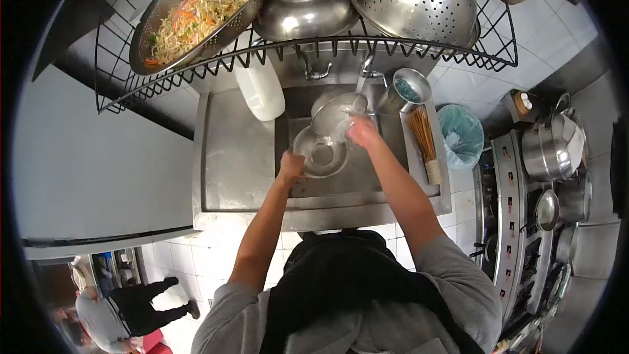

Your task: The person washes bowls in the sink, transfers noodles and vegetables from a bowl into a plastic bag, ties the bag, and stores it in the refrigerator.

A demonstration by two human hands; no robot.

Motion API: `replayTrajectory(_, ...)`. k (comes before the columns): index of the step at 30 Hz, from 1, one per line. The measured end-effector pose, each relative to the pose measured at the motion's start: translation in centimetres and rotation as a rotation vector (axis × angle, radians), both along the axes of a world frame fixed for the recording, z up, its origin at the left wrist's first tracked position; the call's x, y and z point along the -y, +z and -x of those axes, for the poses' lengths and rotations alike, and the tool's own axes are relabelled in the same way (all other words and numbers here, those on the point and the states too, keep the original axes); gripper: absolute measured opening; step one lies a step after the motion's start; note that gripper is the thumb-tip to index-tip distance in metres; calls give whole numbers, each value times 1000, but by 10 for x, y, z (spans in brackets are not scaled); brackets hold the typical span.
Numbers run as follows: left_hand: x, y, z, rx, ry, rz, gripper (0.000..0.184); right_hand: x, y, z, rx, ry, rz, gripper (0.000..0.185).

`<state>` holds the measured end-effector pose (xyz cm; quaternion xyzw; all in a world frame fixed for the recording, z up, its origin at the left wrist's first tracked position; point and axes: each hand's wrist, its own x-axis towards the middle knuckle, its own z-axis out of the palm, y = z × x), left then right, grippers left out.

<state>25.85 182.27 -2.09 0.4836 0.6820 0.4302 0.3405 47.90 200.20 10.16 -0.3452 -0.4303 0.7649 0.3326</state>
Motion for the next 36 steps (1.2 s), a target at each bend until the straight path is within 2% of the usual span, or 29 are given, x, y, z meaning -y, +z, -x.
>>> replayTrajectory(1,-17,-13,-9,78,-16,-196,19,-6,-11,4,40,29,-298,28)
replayTrajectory(2,-28,-6,-15,-11,-69,-199,17,-9,-5,11,42,42,-299,28)
replayTrajectory(4,-42,42,-37,-100,-99,-201,17,-9,22,25,-122,-108,260,34)
replayTrajectory(5,-47,92,-60,-218,39,35,17,-4,37,24,-113,-85,262,34)
replayTrajectory(6,-49,123,-75,-329,180,275,20,2,55,20,-284,-43,113,33)
replayTrajectory(7,-50,130,-83,-324,209,278,20,5,64,23,-460,4,-34,33)
replayTrajectory(8,-48,134,-85,-407,184,47,27,0,58,40,-170,-144,-427,33)
replayTrajectory(9,-43,139,-82,-495,155,-182,34,4,68,45,-180,-114,-425,33)
replayTrajectory(11,-34,154,-69,-541,122,-272,40,14,104,40,-199,-97,-623,37)
replayTrajectory(12,-29,163,-65,-576,54,-364,45,15,103,39,-208,-79,-629,37)
replayTrajectory(14,-13,191,-54,-581,80,-454,44,16,96,38,-71,-141,-850,51)
replayTrajectory(15,-4,200,-47,-583,84,-540,44,21,94,36,-85,-133,-862,51)
replayTrajectory(17,12,204,-36,-537,120,-546,40,37,85,31,125,-174,-809,46)
replayTrajectory(19,27,210,-28,-561,256,-532,40,47,54,34,104,-111,-663,43)
replayTrajectory(20,34,221,-25,-538,277,-573,44,58,50,37,92,-101,-676,43)
replayTrajectory(21,37,226,-20,-544,291,-580,44,72,45,42,87,-63,-556,43)
replayTrajectory(22,40,229,-18,-478,324,-553,45,83,44,50,88,-25,-434,44)
replayTrajectory(23,46,228,-17,-407,354,-520,47,92,42,59,91,-13,-434,44)
replayTrajectory(25,49,201,3,-405,434,-540,47,110,42,75,-171,121,-159,47)
replayTrajectory(26,55,197,10,-262,489,-478,42,114,45,79,-94,236,-256,50)
replayTrajectory(27,60,192,18,-117,538,-414,39,116,44,82,-89,231,-252,50)
replayTrajectory(29,59,124,58,-142,687,-452,28,118,45,88,-323,540,197,53)
replayTrajectory(30,75,162,58,-75,685,-355,19,116,43,88,-323,527,194,53)
replayTrajectory(32,83,132,96,-87,791,-270,18,101,36,83,-47,500,168,49)
replayTrajectory(33,90,114,118,7,851,-243,22,97,32,75,91,478,164,47)
replayTrajectory(34,92,127,124,100,905,-216,26,94,36,65,83,348,191,42)
replayTrajectory(35,94,140,129,343,939,-207,31,85,31,57,77,315,192,42)
replayTrajectory(36,97,185,123,586,957,-186,36,71,17,48,10,166,300,39)
